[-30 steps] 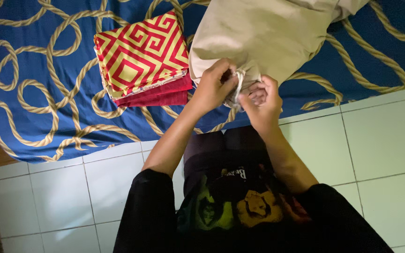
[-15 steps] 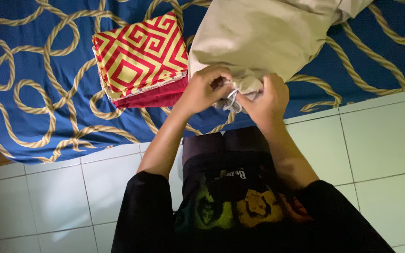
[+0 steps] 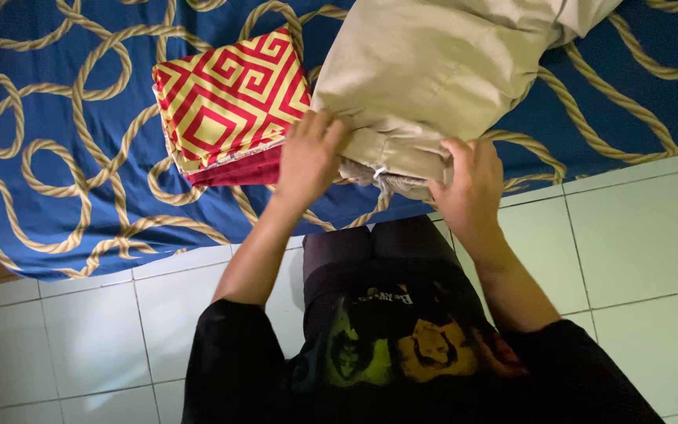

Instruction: The person smooths a blue patterned bedsheet over a mattress, tucks the edges, and arranges two pillows and a folded red-and-yellow patterned cloth on the bed. The person uses both hands to adjust the sheet and position the items.

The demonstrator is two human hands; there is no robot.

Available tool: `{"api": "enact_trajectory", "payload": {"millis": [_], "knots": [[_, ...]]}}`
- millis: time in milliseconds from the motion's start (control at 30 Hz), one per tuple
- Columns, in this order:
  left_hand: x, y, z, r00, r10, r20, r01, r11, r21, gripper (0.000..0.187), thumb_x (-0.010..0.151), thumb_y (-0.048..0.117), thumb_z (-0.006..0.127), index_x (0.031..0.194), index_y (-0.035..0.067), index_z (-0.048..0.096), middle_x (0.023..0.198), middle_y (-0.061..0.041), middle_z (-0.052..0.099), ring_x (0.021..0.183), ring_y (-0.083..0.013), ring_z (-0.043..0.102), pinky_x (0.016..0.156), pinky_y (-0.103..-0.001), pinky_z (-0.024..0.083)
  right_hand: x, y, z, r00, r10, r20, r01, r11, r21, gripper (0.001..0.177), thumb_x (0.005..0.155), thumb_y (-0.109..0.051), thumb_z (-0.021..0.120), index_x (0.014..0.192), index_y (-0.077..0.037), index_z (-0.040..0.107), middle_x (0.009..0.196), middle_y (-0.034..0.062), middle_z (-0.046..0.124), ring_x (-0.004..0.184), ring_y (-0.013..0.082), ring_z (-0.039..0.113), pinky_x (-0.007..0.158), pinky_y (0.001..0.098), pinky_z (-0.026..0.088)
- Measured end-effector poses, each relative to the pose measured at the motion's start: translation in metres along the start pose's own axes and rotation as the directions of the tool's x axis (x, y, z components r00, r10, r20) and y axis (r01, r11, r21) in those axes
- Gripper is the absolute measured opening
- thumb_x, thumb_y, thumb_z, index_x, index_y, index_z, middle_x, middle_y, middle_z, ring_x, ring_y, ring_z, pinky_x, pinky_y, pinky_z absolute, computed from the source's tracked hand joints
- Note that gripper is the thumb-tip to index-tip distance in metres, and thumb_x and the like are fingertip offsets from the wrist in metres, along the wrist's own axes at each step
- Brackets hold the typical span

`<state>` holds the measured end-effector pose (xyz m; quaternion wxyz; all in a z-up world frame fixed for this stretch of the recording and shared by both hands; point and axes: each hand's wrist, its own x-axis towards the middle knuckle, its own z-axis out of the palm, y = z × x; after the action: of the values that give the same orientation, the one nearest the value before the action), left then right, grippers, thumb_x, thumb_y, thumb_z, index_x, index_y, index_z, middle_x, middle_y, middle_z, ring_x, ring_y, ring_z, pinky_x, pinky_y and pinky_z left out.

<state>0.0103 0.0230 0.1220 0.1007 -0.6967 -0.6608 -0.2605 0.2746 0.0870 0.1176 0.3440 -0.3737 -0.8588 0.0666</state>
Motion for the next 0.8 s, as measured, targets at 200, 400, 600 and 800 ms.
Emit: {"api": "enact_trajectory", "payload": {"millis": [200, 400, 600, 800], "knots": [[-0.023, -0.02, -0.006, 0.997, -0.071, -0.036, 0.072, 0.997, 0.035, 0.014, 0.097, 0.016, 0.072, 0.108, 0.013, 0.065, 0.095, -0.006, 0.063, 0.089, -0.0285, 0.064, 0.074, -0.044, 0.048, -0.01, -0.002, -0.012, 0.99, -0.06, 0.131, 0.06, 0.998, 0.001, 0.054, 0.07, -0.005, 0.087, 0.119, -0.011, 0.065, 0.104, 0.0124, 0.061, 0.095, 0.0331, 0.06, 0.077, 0.0467, 0.043], [-0.04, -0.012, 0.023, 0.724, -0.645, 0.245, 0.663, 0.552, -0.505, 0.042, 0.093, 0.007, 0.061, 0.134, 0.008, 0.055, 0.105, -0.01, 0.067, 0.094, -0.0296, 0.069, 0.086, -0.043, 0.057, -0.01, -0.005, 0.008, 0.973, 0.02, 0.229, -0.114, 0.906, 0.407, 0.03, 0.091, -0.01, 0.078, 0.117, -0.008, 0.063, 0.099, 0.0089, 0.064, 0.086, 0.0239, 0.067, 0.077, 0.0371, 0.052], [-0.046, 0.008, 0.048, 0.897, -0.442, 0.015, 0.394, 0.784, -0.48, 0.098, 0.063, 0.014, 0.091, 0.145, -0.001, 0.039, 0.139, -0.03, 0.04, 0.127, -0.0487, 0.045, 0.102, -0.05, 0.047, 0.003, -0.014, 0.014, 0.981, -0.175, 0.088, 0.135, 0.929, 0.345, 0.067, 0.075, -0.043, 0.09, 0.121, -0.006, 0.058, 0.11, 0.0145, 0.063, 0.102, 0.0344, 0.062, 0.087, 0.0455, 0.047], [-0.041, 0.011, 0.045, 0.845, -0.535, 0.029, 0.475, 0.723, -0.502, 0.084, 0.079, 0.024, 0.092, 0.145, 0.004, 0.044, 0.133, -0.023, 0.048, 0.115, -0.0395, 0.059, 0.094, -0.046, 0.054, -0.012, -0.028, 0.062, 0.995, -0.096, -0.006, 0.096, 0.995, -0.02, 0.085, 0.07, -0.037, 0.085, 0.143, -0.009, 0.052, 0.126, 0.0197, 0.053, 0.122, 0.0414, 0.049, 0.102, 0.0586, 0.032]]}}
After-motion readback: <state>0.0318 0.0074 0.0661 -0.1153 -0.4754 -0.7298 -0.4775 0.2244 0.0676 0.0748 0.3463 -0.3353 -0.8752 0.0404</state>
